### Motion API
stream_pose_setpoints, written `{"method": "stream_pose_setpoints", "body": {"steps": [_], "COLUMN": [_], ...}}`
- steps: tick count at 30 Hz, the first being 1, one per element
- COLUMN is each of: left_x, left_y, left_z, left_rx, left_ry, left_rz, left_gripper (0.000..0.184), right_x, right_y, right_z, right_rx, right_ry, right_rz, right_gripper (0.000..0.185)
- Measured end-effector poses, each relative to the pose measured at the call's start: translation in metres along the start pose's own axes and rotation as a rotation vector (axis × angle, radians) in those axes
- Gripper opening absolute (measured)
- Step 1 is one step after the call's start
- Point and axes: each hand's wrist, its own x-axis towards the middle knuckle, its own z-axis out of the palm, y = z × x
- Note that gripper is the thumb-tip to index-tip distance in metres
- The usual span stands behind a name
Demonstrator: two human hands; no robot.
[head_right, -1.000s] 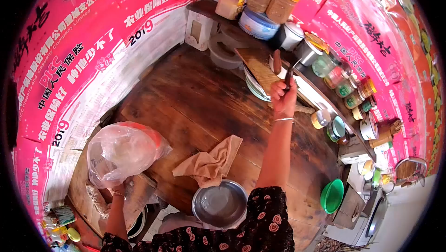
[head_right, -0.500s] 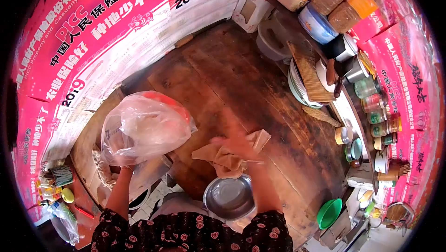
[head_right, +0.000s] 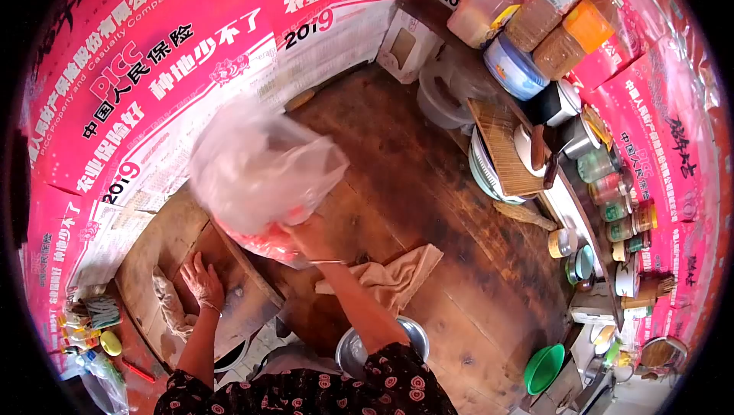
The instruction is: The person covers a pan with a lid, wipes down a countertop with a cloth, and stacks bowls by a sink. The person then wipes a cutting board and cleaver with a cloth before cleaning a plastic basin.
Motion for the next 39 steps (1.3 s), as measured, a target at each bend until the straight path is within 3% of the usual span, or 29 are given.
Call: {"method": "stream_pose_setpoints", "body": {"steps": [1, 2, 6, 7, 8, 9, 10, 11, 13, 14, 16, 19, 22, 25, 27, 29, 33, 35, 37, 38, 39], "left_x": [0.001, 0.002, 0.001, 0.001, 0.002, 0.002, 0.002, 0.003, 0.004, 0.004, 0.004, 0.008, 0.008, 0.009, 0.008, 0.009, 0.005, 0.009, 0.009, 0.008, 0.008], "left_y": [0.001, 0.001, 0.001, 0.001, 0.002, 0.003, 0.003, 0.003, 0.002, 0.001, -0.002, 0.005, 0.005, 0.005, 0.004, 0.000, -0.003, 0.003, 0.003, 0.000, -0.003], "left_z": [-0.002, -0.002, 0.001, 0.001, 0.001, 0.001, 0.001, 0.001, 0.001, 0.003, 0.006, -0.001, -0.002, 0.001, 0.001, 0.003, 0.006, 0.002, 0.004, 0.005, 0.009], "left_rx": [0.000, 0.001, 0.005, 0.012, 0.026, 0.026, 0.027, 0.030, 0.018, 0.021, 0.047, 0.027, -0.006, -0.017, -0.003, 0.018, 0.096, 0.072, 0.045, 0.049, 0.048], "left_ry": [-0.007, -0.011, -0.010, -0.013, -0.018, -0.025, -0.033, -0.043, -0.037, -0.029, -0.008, -0.022, -0.058, -0.067, -0.076, -0.056, -0.090, -0.081, -0.064, -0.043, -0.005], "left_rz": [-0.006, -0.012, -0.015, -0.021, -0.027, -0.034, -0.043, -0.051, -0.034, -0.027, -0.007, 0.013, -0.016, -0.018, -0.023, 0.020, -0.016, 0.029, 0.086, 0.119, 0.146], "left_gripper": [0.041, 0.041, 0.044, 0.044, 0.044, 0.044, 0.044, 0.044, 0.045, 0.045, 0.044, 0.044, 0.046, 0.046, 0.046, 0.047, 0.044, 0.041, 0.039, 0.038, 0.037], "right_x": [-0.008, -0.022, -0.025, -0.022, -0.019, -0.002, 0.009, 0.029, 0.063, 0.072, 0.117, 0.189, 0.231, 0.270, 0.309, 0.317, 0.233, 0.183, 0.129, 0.109, 0.080], "right_y": [-0.018, -0.049, -0.121, -0.143, -0.172, -0.177, -0.203, -0.217, -0.257, -0.278, -0.305, -0.325, -0.329, -0.321, -0.301, -0.296, -0.293, -0.255, -0.216, -0.193, -0.170], "right_z": [-0.011, -0.017, -0.088, -0.108, -0.118, -0.143, -0.154, -0.174, -0.195, -0.196, -0.222, -0.258, -0.281, -0.294, -0.337, -0.346, -0.313, -0.292, -0.268, -0.270, -0.266], "right_rx": [0.149, 0.347, 0.451, 0.194, 0.097, 0.132, -0.005, -0.070, -0.032, 0.066, -0.255, -0.340, -0.259, -0.302, -0.678, -0.748, -0.453, -0.313, -0.115, -0.146, -0.267], "right_ry": [0.081, 0.222, 0.530, 0.624, 0.782, 0.739, 0.853, 0.959, 0.999, 0.870, 1.244, 1.392, 1.254, 1.332, 1.317, 1.250, 0.882, 0.662, 0.498, 0.443, 0.396], "right_rz": [-0.010, -0.167, -0.490, -0.618, -0.711, -0.696, -0.877, -0.865, -0.991, -1.106, -0.956, -0.620, -0.400, -0.998, -1.109, -1.108, -0.757, -0.628, -0.653, -0.545, -0.441], "right_gripper": [0.022, 0.010, 0.018, 0.022, 0.023, 0.026, 0.027, 0.025, 0.019, 0.022, 0.029, 0.035, 0.048, 0.055, 0.052, 0.045, 0.035, 0.029, 0.019, 0.015, 0.023]}}
